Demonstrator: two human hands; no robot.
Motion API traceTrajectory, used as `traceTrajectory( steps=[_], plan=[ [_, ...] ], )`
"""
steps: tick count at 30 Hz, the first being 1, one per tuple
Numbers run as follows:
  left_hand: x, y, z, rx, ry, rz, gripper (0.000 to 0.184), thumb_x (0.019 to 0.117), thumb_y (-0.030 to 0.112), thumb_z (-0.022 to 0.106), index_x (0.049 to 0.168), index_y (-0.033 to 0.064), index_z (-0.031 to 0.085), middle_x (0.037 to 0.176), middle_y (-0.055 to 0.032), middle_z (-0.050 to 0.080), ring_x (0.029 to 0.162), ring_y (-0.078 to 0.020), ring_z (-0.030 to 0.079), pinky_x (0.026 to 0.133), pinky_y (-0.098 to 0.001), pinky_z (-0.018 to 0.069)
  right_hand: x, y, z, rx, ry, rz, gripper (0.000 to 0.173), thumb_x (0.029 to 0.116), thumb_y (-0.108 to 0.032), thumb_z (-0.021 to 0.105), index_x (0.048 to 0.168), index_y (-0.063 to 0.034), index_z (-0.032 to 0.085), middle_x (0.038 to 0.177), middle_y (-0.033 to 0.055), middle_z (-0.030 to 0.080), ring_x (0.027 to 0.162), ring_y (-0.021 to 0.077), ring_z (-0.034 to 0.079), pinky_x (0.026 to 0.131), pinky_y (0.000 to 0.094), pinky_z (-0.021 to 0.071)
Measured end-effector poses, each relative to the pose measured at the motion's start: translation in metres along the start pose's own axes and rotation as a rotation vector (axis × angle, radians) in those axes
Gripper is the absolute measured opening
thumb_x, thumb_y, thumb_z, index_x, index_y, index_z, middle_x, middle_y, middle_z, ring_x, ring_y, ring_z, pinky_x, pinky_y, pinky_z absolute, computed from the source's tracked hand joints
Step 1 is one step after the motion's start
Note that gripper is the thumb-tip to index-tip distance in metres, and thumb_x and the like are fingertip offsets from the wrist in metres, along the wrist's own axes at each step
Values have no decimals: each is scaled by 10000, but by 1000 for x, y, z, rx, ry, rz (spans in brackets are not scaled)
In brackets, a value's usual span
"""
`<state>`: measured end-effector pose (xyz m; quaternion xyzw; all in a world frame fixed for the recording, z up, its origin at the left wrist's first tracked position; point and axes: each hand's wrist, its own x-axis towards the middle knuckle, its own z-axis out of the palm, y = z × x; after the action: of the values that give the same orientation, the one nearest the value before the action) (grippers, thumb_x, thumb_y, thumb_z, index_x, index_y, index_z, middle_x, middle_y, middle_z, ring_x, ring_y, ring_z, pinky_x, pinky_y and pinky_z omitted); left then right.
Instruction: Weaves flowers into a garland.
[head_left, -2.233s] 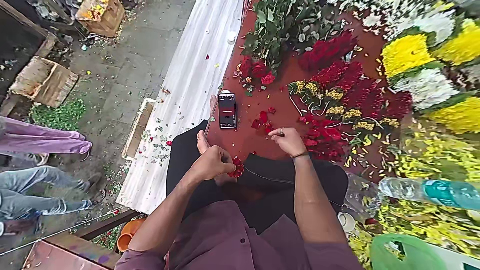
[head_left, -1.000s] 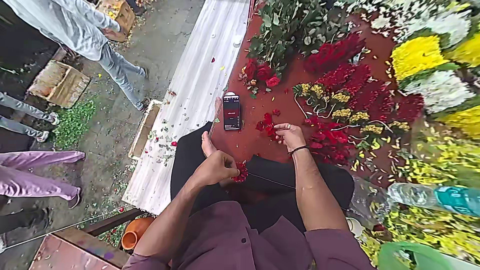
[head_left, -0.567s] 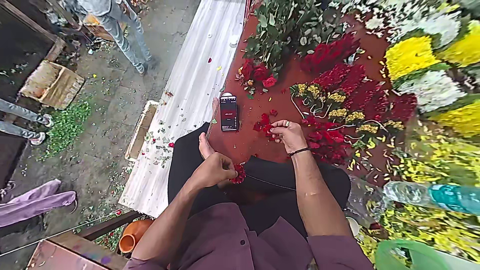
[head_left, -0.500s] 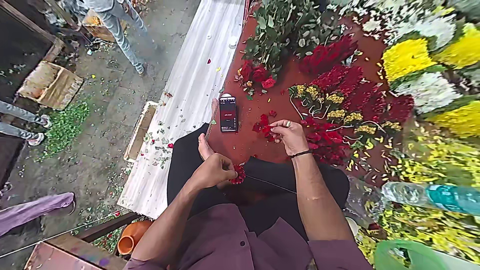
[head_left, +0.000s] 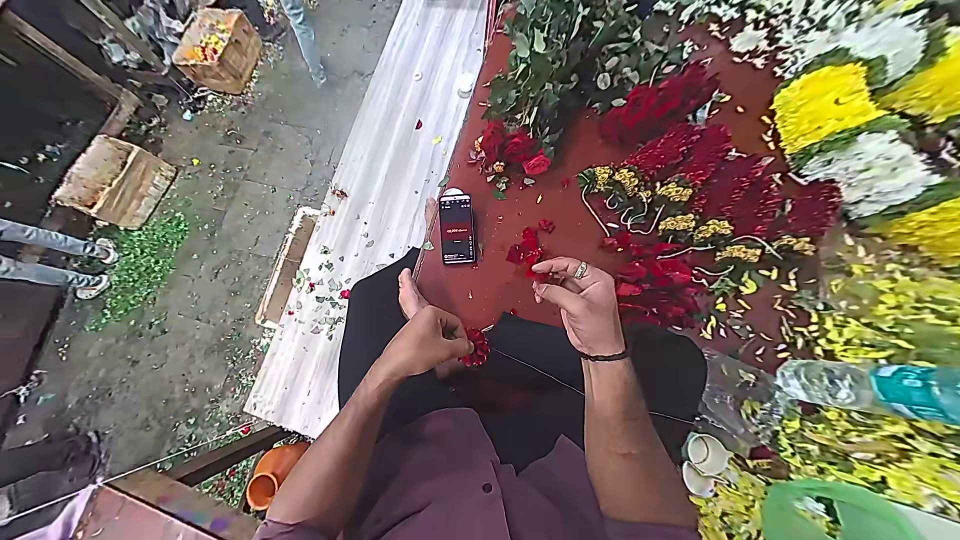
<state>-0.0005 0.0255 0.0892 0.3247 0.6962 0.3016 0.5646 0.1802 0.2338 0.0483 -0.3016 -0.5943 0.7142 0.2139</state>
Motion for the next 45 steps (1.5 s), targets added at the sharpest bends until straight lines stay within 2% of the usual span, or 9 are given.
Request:
traceTrajectory(
  steps=[9, 16, 24, 30, 34, 37, 42, 44, 45],
  plan=[
    [2, -3, 3, -52, 178, -75, 162, 879, 252, 766, 803, 110, 747, 715, 25, 687, 660, -68, 630, 662, -323, 540, -7, 0, 9, -41, 67, -77, 119, 904, -23, 720, 1021, -32, 740, 922, 72, 714, 694, 158, 646, 627, 304, 583],
    [8, -7, 4, -47, 261, -27, 178, 886, 255, 780, 786, 109, 761, 658, 2, 677, 574, -93, 598, 570, -334, 506, -29, -12, 36, 143, 53, 41, 462, 805, 65, 735, 1224, -72, 597, 921, 89, 706, 704, 177, 666, 608, 322, 592],
    [7, 6, 9, -109, 174, -34, 127, 947, 135, 683, 962, 58, 782, 734, -24, 707, 610, -102, 630, 604, -290, 547, -46, 5, 66, 2, 5, 222, 528, 755, 39, 831, 1216, -31, 583, 814, 99, 743, 575, 164, 649, 479, 268, 517],
    [10, 2, 12, -114, 180, -15, 150, 926, 229, 759, 910, 84, 791, 739, -14, 724, 618, -98, 645, 608, -299, 553, -45, 10, 66, -121, 18, 191, 586, 718, 5, 879, 1229, -59, 600, 790, 61, 735, 656, 170, 697, 618, 323, 611],
    [12, 0, 13, -71, 174, -27, 129, 929, 198, 740, 853, 104, 783, 731, 5, 714, 618, -80, 616, 604, -304, 517, -43, 15, 61, -215, -48, 239, 713, 696, -78, 892, 1330, -89, 565, 752, 30, 663, 629, 149, 629, 603, 324, 572],
    [14, -3, 11, -35, 202, -41, 137, 912, 216, 750, 827, 110, 771, 733, -2, 712, 665, -100, 650, 651, -362, 550, -38, 15, 48, -250, -91, 261, 904, 663, -117, 904, 1463, -127, 484, 858, 32, 633, 709, 161, 598, 629, 326, 539],
    [15, -1, 5, -34, 198, -79, 159, 922, 217, 739, 830, 87, 746, 704, -6, 683, 637, -99, 616, 641, -352, 524, -34, 17, 35, -359, -288, 278, 953, 721, -249, 874, 1555, -199, 416, 1343, 49, 638, 1161, 194, 635, 928, 429, 554],
    [15, 0, 2, -8, 206, -89, 174, 916, 233, 732, 811, 94, 744, 695, 2, 684, 634, -95, 622, 639, -354, 525, -34, 23, 33, -365, -352, 278, 749, 779, -291, 851, 1453, -139, 561, 1208, 37, 694, 904, 129, 680, 777, 333, 592],
    [15, 0, 0, 5, 213, -94, 179, 916, 234, 731, 805, 93, 740, 692, 3, 680, 636, -96, 621, 641, -358, 525, -34, 26, 32, -349, -338, 251, 558, 816, -277, 824, 1321, -102, 664, 1076, 21, 722, 756, 86, 627, 676, 285, 537]
  ],
)
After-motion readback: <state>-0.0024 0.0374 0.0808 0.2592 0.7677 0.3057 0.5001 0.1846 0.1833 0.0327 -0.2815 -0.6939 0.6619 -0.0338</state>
